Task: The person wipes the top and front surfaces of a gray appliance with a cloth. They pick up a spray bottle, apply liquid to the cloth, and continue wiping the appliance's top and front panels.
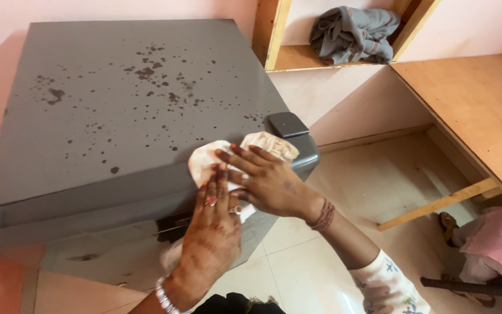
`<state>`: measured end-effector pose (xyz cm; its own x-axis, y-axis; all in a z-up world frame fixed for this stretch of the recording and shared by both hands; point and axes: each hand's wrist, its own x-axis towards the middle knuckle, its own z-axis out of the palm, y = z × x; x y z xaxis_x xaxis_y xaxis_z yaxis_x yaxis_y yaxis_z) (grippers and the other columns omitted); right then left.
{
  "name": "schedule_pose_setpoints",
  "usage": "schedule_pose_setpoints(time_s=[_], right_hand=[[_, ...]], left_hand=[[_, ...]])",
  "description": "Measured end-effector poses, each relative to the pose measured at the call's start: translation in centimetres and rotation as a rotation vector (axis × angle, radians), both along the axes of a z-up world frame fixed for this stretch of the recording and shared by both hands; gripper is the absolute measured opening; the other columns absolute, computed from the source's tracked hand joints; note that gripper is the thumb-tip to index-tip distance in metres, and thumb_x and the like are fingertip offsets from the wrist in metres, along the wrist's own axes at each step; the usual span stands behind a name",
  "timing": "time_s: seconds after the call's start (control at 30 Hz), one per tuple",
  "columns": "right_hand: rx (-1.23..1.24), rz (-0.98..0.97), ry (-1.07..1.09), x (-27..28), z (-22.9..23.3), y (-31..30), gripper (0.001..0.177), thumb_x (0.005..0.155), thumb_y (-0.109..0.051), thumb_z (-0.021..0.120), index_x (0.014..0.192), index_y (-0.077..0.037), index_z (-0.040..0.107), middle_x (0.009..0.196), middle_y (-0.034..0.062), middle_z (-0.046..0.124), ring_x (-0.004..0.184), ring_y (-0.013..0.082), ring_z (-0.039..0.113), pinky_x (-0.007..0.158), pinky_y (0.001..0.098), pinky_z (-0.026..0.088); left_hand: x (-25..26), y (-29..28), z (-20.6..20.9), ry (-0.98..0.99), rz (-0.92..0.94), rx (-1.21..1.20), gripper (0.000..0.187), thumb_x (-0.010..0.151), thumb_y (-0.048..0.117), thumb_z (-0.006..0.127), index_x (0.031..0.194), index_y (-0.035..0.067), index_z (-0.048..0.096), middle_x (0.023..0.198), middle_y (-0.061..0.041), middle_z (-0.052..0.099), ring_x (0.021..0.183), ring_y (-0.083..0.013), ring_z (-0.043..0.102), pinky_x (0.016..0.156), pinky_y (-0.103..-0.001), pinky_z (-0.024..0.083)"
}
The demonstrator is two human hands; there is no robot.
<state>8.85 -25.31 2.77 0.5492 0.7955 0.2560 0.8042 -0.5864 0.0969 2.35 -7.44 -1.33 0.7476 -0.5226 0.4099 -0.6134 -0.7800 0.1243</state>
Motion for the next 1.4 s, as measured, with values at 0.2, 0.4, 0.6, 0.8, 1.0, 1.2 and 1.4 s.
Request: schedule_pose_setpoints(time_s=[0.2, 0.4, 0.6, 0.8, 1.0, 1.2, 1.4], right_hand=[[0.063, 0.182, 0.072, 0.4, 0.2, 4.9, 0.061, 0.095, -0.026, 0.062, 0.153, -0.012, 0.048, 0.166, 0.0115, 0.034, 0.154, 0.0292, 0.032, 0.125, 0.0452, 0.028], [0.097, 0.171, 0.179, 0.9, -0.1, 6.0, 0.074, 0.089, -0.028, 0.065, 0.156, -0.009, 0.04, 0.167, 0.019, 0.032, 0.156, 0.0338, 0.029, 0.128, 0.044, 0.026], [0.118, -0.024, 0.092, 0.3, -0.3, 4.0, 0.091, 0.091, -0.034, 0.065, 0.159, 0.003, 0.019, 0.162, 0.0313, 0.027, 0.152, 0.0441, 0.024, 0.125, 0.0507, 0.017], [0.095, 0.04, 0.164, -1.0, 1.3, 2.9, 0.1, 0.08, -0.034, 0.078, 0.159, -0.007, 0.023, 0.16, 0.0272, 0.033, 0.15, 0.0413, 0.028, 0.123, 0.0485, 0.021], [0.056, -0.007, 0.254, -1.5, 2.9, 1.8, 0.111, 0.067, -0.019, 0.083, 0.159, -0.005, 0.023, 0.157, 0.0267, 0.037, 0.15, 0.0381, 0.032, 0.125, 0.0454, 0.024], [0.057, -0.029, 0.188, -1.2, 1.7, 1.4, 0.11, 0.069, -0.026, 0.083, 0.156, 0.003, 0.021, 0.159, 0.0266, 0.034, 0.15, 0.0369, 0.03, 0.124, 0.0469, 0.021], [0.016, -0.088, 0.126, -1.1, 1.2, 1.9, 0.107, 0.071, -0.032, 0.083, 0.157, -0.006, 0.025, 0.158, 0.029, 0.029, 0.148, 0.044, 0.026, 0.121, 0.053, 0.019]], left_hand=[[-1.9, 4.8, 1.0, -0.048, 0.107, -0.094, 0.052, 0.081, 0.01, 0.059, 0.121, -0.022, 0.053, 0.148, -0.041, 0.032, 0.142, -0.0499, 0.031, 0.118, -0.055, 0.026], [-1.9, 7.3, 1.8, 0.029, 0.055, -0.152, 0.06, 0.075, 0.009, 0.062, 0.123, -0.025, 0.05, 0.153, -0.043, 0.028, 0.138, -0.0496, 0.035, 0.116, -0.052, 0.029], [-1.4, 5.9, 1.9, 0.07, 0.055, -0.055, 0.048, 0.075, 0.017, 0.066, 0.115, -0.009, 0.06, 0.146, -0.046, 0.031, 0.138, -0.0602, 0.03, 0.114, -0.067, 0.021], [-0.8, 4.3, 2.2, 0.111, -0.041, -0.039, 0.05, 0.077, 0.015, 0.066, 0.116, -0.015, 0.058, 0.134, -0.045, 0.043, 0.135, -0.0539, 0.036, 0.113, -0.059, 0.025], [-0.6, 2.4, 2.6, 0.075, -0.129, -0.121, 0.049, 0.077, 0.013, 0.066, 0.114, -0.017, 0.057, 0.132, -0.043, 0.047, 0.131, -0.0506, 0.043, 0.113, -0.056, 0.03], [-0.4, 2.0, 2.2, 0.09, 0.069, -0.17, 0.052, 0.078, 0.013, 0.065, 0.119, -0.018, 0.057, 0.137, -0.036, 0.049, 0.125, -0.0405, 0.048, 0.111, -0.05, 0.032], [-1.2, 3.1, 2.4, 0.05, 0.093, -0.045, 0.041, 0.078, 0.012, 0.063, 0.109, -0.015, 0.061, 0.136, -0.037, 0.049, 0.132, -0.0434, 0.046, 0.114, -0.052, 0.031]])
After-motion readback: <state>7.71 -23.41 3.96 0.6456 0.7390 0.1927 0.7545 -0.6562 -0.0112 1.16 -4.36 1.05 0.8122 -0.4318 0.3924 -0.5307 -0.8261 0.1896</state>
